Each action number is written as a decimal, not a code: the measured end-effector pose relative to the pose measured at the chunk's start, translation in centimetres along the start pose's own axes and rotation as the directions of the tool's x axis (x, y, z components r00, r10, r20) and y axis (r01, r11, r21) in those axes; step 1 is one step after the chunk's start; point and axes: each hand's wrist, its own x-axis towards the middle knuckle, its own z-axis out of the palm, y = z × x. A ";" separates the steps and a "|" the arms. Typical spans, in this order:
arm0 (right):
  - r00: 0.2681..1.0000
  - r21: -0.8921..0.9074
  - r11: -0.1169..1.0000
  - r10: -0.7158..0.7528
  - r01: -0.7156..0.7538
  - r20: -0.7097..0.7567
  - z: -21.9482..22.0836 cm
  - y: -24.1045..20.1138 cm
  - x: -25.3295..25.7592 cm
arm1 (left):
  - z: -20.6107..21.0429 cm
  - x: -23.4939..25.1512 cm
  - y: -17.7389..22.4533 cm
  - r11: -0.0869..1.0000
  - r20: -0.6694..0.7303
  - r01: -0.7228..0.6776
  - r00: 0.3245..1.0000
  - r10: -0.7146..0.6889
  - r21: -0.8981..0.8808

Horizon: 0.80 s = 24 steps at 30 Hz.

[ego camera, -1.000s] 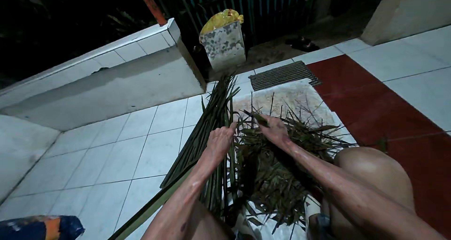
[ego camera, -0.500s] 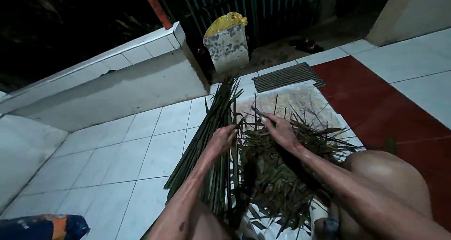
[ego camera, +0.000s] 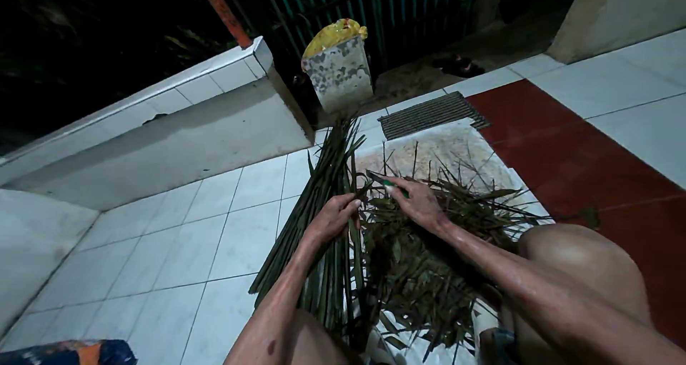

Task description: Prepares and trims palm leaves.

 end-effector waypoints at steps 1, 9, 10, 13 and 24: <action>1.000 -0.007 1.000 0.004 -0.004 0.012 0.1 0.1 0.0 | 0.1 0.0 0.0 1.000 0.011 -0.005 1.000 0.005 -0.013; 0.996 -0.035 0.996 0.080 -0.082 -0.041 -0.2 0.4 0.6 | 0.2 0.0 0.1 1.000 0.025 -0.010 1.000 0.010 -0.011; 0.995 -0.041 0.995 0.088 -0.091 -0.052 -0.4 0.5 0.7 | 0.2 0.0 0.1 1.000 0.027 -0.008 1.000 0.008 -0.007; 0.991 -0.029 0.993 0.115 -0.117 -0.072 -0.7 0.7 1.1 | 0.3 -0.2 0.2 1.000 0.033 -0.013 0.999 0.013 -0.005; 0.952 0.018 0.987 0.158 -0.159 -0.263 -2.3 1.5 2.0 | 0.1 -0.6 -0.2 0.979 -0.045 0.046 0.998 -0.038 0.197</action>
